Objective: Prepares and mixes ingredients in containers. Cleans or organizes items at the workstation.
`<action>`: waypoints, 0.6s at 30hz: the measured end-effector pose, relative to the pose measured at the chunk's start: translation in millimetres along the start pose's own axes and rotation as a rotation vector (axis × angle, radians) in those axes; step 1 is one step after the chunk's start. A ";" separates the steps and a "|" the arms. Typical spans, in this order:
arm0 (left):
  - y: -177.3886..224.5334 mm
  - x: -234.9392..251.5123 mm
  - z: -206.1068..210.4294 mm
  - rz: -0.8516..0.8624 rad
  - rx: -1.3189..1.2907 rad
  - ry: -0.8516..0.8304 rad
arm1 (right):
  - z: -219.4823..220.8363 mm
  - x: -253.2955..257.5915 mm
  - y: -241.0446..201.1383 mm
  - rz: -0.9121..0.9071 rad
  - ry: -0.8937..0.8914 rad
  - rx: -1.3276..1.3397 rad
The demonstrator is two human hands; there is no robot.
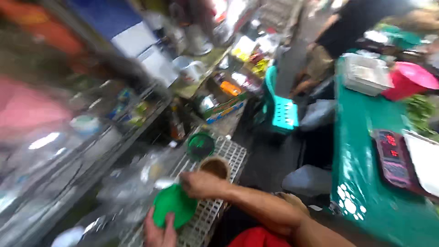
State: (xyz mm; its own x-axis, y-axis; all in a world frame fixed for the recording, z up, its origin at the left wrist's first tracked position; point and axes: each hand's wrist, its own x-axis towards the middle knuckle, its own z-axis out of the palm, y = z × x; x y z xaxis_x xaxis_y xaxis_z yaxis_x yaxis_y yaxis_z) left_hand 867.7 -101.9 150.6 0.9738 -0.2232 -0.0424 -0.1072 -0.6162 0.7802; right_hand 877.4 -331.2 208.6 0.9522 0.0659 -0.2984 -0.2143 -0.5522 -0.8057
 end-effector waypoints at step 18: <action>33.5 -76.9 -23.5 -0.153 -1.036 -0.077 | 95.1 -72.1 -26.8 -0.476 0.263 0.114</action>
State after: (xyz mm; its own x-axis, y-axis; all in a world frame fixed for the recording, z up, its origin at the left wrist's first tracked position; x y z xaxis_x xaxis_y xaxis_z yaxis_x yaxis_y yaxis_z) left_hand 793.9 -87.6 194.6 0.9434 -0.2672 -0.1964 0.2747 0.2979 0.9142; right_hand 793.8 -242.1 203.1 0.9688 0.0689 0.2381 0.2448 -0.4181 -0.8748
